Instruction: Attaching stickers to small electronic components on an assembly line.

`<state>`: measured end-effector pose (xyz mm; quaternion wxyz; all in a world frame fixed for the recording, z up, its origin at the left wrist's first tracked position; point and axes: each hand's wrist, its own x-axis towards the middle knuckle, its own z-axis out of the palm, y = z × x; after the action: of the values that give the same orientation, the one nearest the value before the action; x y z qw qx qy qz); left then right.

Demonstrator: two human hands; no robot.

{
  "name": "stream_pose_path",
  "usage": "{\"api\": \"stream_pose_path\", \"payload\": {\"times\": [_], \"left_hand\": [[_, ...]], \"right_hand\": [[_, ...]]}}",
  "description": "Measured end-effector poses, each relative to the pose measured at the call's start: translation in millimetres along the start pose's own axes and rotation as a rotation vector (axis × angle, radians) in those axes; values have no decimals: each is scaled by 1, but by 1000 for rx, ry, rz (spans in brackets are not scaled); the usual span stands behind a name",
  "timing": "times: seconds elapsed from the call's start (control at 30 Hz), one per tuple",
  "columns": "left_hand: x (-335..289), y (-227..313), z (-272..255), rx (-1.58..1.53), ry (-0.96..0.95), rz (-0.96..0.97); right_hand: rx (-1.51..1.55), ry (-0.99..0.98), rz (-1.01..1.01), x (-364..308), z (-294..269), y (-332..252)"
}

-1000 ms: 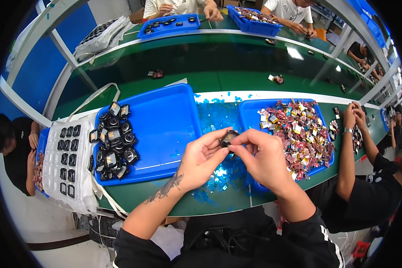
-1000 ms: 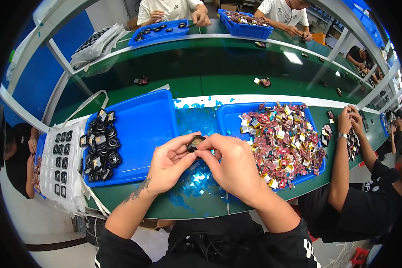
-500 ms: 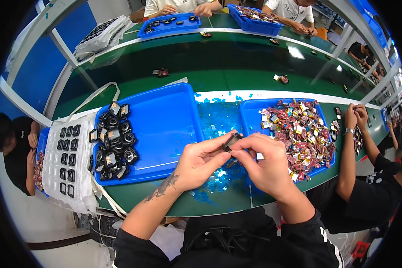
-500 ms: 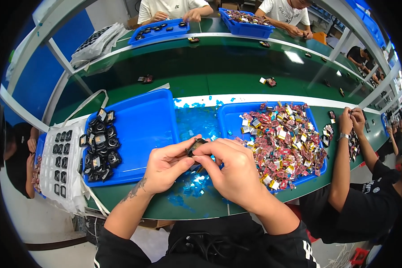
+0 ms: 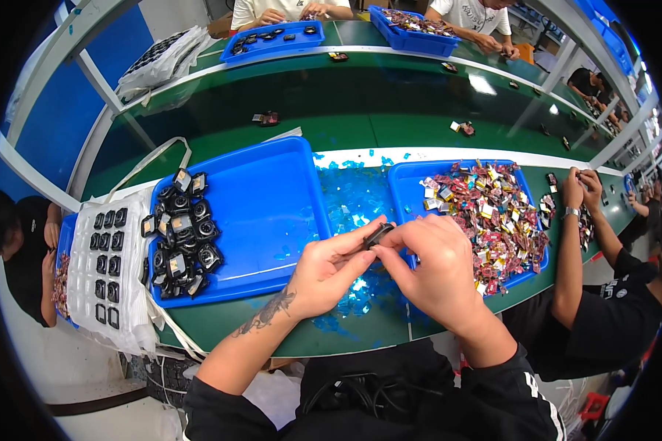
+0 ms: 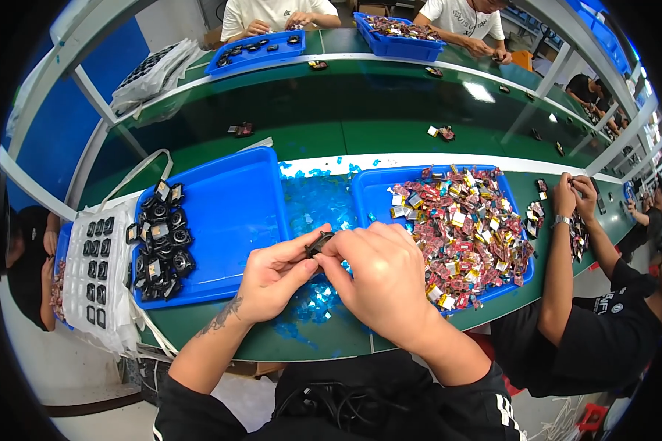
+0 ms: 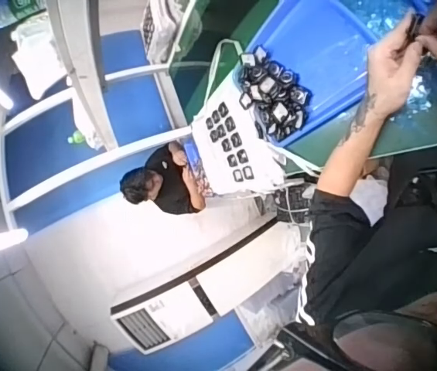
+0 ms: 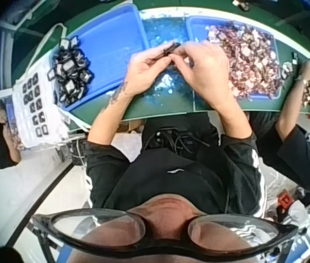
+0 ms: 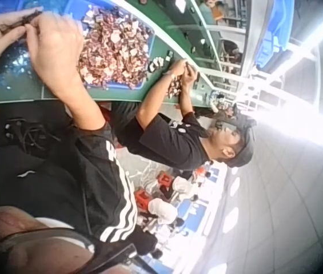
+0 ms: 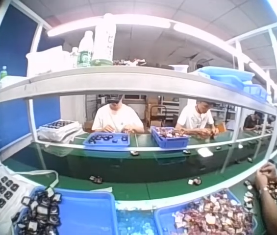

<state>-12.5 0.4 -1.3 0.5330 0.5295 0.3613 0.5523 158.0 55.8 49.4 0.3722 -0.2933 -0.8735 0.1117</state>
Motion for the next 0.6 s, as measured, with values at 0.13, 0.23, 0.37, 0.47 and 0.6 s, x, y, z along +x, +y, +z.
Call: {"api": "stream_pose_path", "payload": {"times": [0.13, 0.23, 0.37, 0.47, 0.6], "left_hand": [[0, 4, 4, -59, 14, -53], [1, 3, 6, -79, 69, -54], [9, 12, 4, -258, 218, -39], [8, 13, 7, -314, 242, -34], [5, 4, 4, 96, 198, 172]], "right_hand": [[-44, 1, 4, 2, -5, -1], [145, 18, 122, 1, 5, 4], [342, 10, 229, -12, 6, 7], [377, -46, 181, -22, 13, 9], [826, 43, 513, -19, 10, 5]]}}
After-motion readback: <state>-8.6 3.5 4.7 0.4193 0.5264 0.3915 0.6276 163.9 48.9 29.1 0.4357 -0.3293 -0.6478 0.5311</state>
